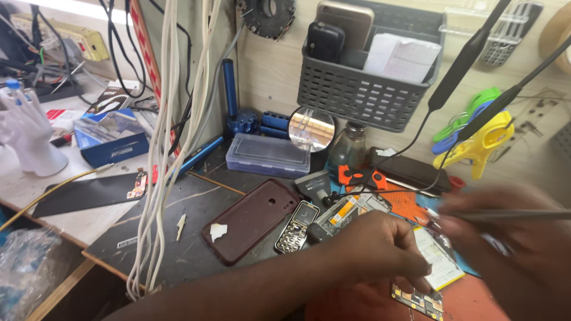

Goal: The person uses tweezers to carefully remove a small component from a mobile phone motherboard. They then place the component on the workbench and continue to manipulate the circuit board with the tweezers, handling small parts and wires on a cluttered repair desk.

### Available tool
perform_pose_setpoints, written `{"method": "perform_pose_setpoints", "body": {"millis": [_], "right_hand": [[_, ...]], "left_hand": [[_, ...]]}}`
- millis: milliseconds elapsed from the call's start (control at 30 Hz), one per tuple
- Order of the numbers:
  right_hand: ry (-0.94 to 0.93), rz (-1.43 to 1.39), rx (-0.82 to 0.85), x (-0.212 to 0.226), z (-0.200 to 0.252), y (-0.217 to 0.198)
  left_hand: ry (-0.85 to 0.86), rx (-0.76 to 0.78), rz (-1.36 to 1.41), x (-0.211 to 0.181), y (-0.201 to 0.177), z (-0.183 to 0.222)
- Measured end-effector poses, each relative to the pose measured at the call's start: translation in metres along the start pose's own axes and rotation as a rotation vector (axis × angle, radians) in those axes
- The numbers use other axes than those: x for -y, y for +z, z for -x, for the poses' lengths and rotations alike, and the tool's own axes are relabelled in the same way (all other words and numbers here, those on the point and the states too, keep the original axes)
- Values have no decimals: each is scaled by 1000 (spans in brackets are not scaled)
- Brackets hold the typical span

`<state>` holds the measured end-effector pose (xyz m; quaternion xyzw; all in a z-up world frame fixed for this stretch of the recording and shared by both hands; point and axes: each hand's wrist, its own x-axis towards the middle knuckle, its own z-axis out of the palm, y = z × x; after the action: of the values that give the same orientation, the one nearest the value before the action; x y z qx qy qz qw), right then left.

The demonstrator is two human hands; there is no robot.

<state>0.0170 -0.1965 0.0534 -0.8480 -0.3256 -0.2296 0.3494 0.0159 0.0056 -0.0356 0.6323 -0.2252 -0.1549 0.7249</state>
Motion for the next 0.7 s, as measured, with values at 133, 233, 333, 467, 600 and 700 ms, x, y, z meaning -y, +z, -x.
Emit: {"method": "perform_pose_setpoints", "body": {"millis": [133, 233, 333, 467, 600, 700], "right_hand": [[369, -540, -107, -65, 46, -1], [300, -743, -184, -75, 63, -9], [336, -612, -75, -60, 63, -23], [338, -742, 9, -31, 60, -10], [327, -770, 60, -14, 58, -7], [326, -814, 88, -11, 58, -5]], "left_hand": [[-40, -58, 299, 1, -1, 0], [0, -91, 298, -7, 1, -1], [-74, -152, 304, -21, -3, 5], [-123, -245, 312, -36, -5, 8], [-101, -214, 312, -38, -6, 12], [-75, -164, 288, -37, -3, 12]]}}
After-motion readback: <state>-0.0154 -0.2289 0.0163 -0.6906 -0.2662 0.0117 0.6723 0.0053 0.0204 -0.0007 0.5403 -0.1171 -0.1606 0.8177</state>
